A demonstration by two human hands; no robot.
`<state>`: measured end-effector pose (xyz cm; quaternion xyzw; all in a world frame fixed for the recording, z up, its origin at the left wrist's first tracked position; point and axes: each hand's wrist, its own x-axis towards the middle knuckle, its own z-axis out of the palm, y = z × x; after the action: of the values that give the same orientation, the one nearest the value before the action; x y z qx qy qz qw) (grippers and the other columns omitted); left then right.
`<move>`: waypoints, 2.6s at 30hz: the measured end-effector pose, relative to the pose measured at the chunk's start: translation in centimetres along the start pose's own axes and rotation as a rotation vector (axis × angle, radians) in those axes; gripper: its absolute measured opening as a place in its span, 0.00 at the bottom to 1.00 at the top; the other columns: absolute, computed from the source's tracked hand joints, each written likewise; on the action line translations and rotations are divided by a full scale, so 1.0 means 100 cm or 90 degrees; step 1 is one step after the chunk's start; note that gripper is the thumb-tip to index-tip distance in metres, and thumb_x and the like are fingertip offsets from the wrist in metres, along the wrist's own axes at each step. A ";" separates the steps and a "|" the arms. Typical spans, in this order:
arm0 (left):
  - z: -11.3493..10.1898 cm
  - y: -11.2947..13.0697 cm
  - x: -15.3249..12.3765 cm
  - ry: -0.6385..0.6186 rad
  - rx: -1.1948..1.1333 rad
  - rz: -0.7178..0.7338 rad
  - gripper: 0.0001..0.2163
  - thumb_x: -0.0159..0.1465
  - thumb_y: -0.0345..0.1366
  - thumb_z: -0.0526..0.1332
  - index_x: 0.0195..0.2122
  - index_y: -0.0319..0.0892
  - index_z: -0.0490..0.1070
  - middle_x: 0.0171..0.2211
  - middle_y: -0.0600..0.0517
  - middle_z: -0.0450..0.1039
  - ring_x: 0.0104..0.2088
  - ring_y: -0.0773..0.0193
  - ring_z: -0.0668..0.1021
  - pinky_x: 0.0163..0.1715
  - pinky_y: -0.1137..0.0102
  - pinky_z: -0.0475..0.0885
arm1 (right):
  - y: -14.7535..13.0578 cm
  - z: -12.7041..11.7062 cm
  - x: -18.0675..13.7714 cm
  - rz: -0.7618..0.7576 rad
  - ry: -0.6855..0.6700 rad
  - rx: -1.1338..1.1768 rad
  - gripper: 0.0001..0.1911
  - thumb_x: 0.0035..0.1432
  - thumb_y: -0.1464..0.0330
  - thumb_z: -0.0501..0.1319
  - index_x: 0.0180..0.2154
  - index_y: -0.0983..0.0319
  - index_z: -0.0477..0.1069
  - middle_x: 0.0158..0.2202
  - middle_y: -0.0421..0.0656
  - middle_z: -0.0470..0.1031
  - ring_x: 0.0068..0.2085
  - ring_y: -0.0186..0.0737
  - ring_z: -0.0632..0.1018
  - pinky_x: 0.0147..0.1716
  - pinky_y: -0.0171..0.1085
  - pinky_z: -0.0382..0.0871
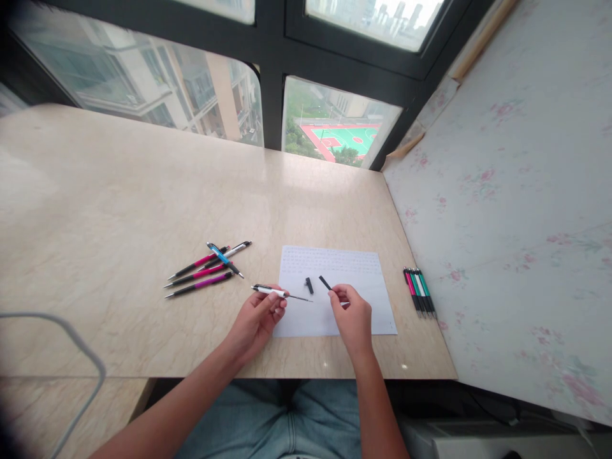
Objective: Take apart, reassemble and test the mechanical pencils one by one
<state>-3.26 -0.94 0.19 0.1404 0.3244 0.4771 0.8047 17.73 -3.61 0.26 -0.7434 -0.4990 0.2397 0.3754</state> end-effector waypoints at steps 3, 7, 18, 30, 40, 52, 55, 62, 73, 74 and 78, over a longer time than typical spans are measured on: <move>0.000 0.001 0.001 0.007 0.010 0.013 0.08 0.57 0.33 0.69 0.37 0.37 0.75 0.37 0.48 0.78 0.32 0.70 0.77 0.33 0.76 0.71 | -0.002 -0.015 -0.010 0.027 -0.060 0.120 0.15 0.56 0.58 0.63 0.39 0.62 0.76 0.36 0.48 0.79 0.37 0.46 0.79 0.33 0.40 0.73; 0.000 0.002 0.002 0.018 0.016 0.025 0.09 0.57 0.32 0.70 0.38 0.37 0.75 0.36 0.48 0.77 0.31 0.69 0.77 0.32 0.76 0.71 | -0.012 -0.029 -0.020 -0.006 -0.071 0.129 0.13 0.58 0.59 0.62 0.38 0.61 0.78 0.40 0.48 0.79 0.41 0.46 0.77 0.36 0.40 0.74; 0.000 0.002 0.002 0.013 0.029 0.021 0.10 0.56 0.33 0.70 0.37 0.37 0.76 0.36 0.47 0.78 0.32 0.69 0.77 0.32 0.76 0.71 | -0.034 -0.029 -0.024 -0.112 -0.073 0.093 0.09 0.60 0.64 0.60 0.37 0.59 0.77 0.36 0.46 0.78 0.36 0.43 0.77 0.33 0.39 0.75; 0.000 0.000 0.001 0.001 0.009 0.017 0.09 0.56 0.33 0.70 0.38 0.38 0.76 0.36 0.48 0.77 0.32 0.70 0.77 0.31 0.77 0.71 | -0.038 -0.025 -0.025 -0.109 -0.057 0.057 0.09 0.60 0.64 0.59 0.37 0.60 0.77 0.37 0.46 0.78 0.36 0.42 0.77 0.33 0.38 0.74; -0.001 0.001 0.003 0.009 0.014 0.027 0.09 0.56 0.33 0.70 0.37 0.37 0.76 0.36 0.48 0.78 0.32 0.70 0.77 0.31 0.77 0.71 | -0.036 -0.029 -0.029 -0.111 -0.054 0.082 0.08 0.60 0.64 0.60 0.37 0.59 0.76 0.36 0.45 0.77 0.36 0.42 0.77 0.33 0.38 0.74; 0.004 -0.006 -0.005 -0.011 0.050 -0.009 0.09 0.57 0.33 0.70 0.38 0.38 0.76 0.35 0.48 0.77 0.33 0.69 0.77 0.34 0.76 0.71 | -0.047 -0.015 -0.033 -0.142 -0.087 0.071 0.07 0.61 0.68 0.58 0.38 0.59 0.76 0.37 0.44 0.77 0.35 0.40 0.76 0.31 0.36 0.72; 0.005 -0.010 -0.007 -0.021 0.063 -0.012 0.08 0.57 0.34 0.69 0.38 0.38 0.76 0.32 0.50 0.75 0.33 0.69 0.76 0.34 0.76 0.70 | -0.049 -0.012 -0.035 -0.150 -0.095 0.073 0.07 0.61 0.69 0.58 0.37 0.59 0.75 0.36 0.44 0.77 0.35 0.40 0.77 0.31 0.36 0.72; 0.005 -0.011 -0.007 -0.022 0.077 -0.014 0.09 0.57 0.34 0.69 0.38 0.39 0.76 0.32 0.51 0.73 0.34 0.69 0.75 0.34 0.76 0.69 | -0.048 -0.008 -0.037 -0.164 -0.102 0.079 0.07 0.60 0.71 0.59 0.38 0.60 0.75 0.36 0.43 0.77 0.34 0.39 0.76 0.30 0.35 0.71; 0.005 -0.009 -0.008 -0.059 0.169 0.030 0.08 0.58 0.36 0.69 0.37 0.39 0.77 0.32 0.50 0.75 0.34 0.66 0.75 0.35 0.72 0.68 | -0.048 -0.010 -0.036 -0.157 -0.102 0.059 0.06 0.61 0.68 0.59 0.35 0.60 0.75 0.33 0.42 0.76 0.33 0.39 0.76 0.31 0.35 0.70; 0.005 -0.009 -0.008 -0.058 0.173 0.033 0.08 0.57 0.36 0.69 0.37 0.39 0.77 0.33 0.49 0.75 0.34 0.66 0.75 0.36 0.72 0.68 | -0.048 -0.010 -0.036 -0.155 -0.106 0.052 0.08 0.62 0.66 0.59 0.33 0.61 0.74 0.31 0.42 0.76 0.32 0.38 0.75 0.31 0.35 0.69; 0.007 -0.008 -0.009 -0.063 0.175 0.025 0.08 0.56 0.36 0.70 0.36 0.40 0.77 0.34 0.49 0.76 0.33 0.65 0.76 0.38 0.69 0.69 | -0.046 -0.010 -0.037 -0.124 -0.111 0.029 0.20 0.66 0.61 0.53 0.24 0.61 0.71 0.22 0.40 0.70 0.25 0.36 0.71 0.27 0.35 0.64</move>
<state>-2.58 -2.03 0.62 0.2791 0.3440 0.4361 0.7833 14.46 -6.34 4.49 -0.6592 -0.5939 0.2772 0.3685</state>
